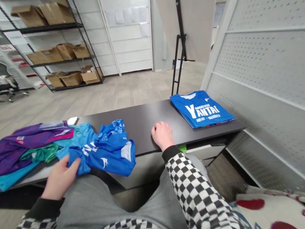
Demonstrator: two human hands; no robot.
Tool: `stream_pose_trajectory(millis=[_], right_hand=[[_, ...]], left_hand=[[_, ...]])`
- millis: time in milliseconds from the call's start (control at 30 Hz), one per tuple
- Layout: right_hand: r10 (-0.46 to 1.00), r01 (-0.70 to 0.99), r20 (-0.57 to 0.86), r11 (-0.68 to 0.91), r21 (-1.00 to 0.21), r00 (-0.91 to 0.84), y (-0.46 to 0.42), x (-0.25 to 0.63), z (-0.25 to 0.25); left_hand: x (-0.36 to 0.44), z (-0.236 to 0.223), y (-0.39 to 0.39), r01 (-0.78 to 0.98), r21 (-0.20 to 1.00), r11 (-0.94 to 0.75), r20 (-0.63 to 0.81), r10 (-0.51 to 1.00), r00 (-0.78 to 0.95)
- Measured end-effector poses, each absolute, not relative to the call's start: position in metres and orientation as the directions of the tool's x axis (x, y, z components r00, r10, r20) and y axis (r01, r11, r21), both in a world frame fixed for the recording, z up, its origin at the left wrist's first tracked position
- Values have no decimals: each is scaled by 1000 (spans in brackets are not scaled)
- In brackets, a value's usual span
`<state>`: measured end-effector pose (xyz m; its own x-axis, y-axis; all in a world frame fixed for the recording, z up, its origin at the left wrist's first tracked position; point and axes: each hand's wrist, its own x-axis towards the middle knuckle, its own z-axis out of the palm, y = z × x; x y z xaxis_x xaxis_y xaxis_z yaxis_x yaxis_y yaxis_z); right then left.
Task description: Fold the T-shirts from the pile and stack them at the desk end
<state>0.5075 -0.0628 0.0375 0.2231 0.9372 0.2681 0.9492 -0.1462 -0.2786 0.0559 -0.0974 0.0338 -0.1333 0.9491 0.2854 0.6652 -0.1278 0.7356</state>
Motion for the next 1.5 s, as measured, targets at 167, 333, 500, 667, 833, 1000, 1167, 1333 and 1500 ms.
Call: stream_pose_trajectory(millis=[167,333,500,667,833,1000,1167,1333,1500], right_hand=[[929,938,299,-117,-326,219,-63,508,36],[923,931,320,-94,-353,215,-62,510,33],[925,884,379,159,-440,22,-67,516,33],[868,747,327,491,-448,-375,-71,524,29],[870,777,380,465,-424,-313,-64,526,19],[880,797,441,391,-460,-177,-54,529,12],[886,802,440,366,-472,-145,-51,530,11],[892,808,436,341,-480,-117,-53,528,12],[902,808,415,330,-488,-117,-55,527,13]], left_hand=[[105,27,-131,828,405,-388,641,767,46],[147,11,-137,781,314,-539,233,842,487],[179,20,-114,747,334,-574,157,816,557],[233,28,-76,536,463,-707,153,659,737],[245,35,-45,368,711,-599,269,716,644],[130,85,-6,694,604,-392,433,892,126],[-36,101,35,871,447,203,281,893,-353],[-144,48,36,934,187,303,203,919,-339],[-200,33,28,947,147,287,274,908,-318]])
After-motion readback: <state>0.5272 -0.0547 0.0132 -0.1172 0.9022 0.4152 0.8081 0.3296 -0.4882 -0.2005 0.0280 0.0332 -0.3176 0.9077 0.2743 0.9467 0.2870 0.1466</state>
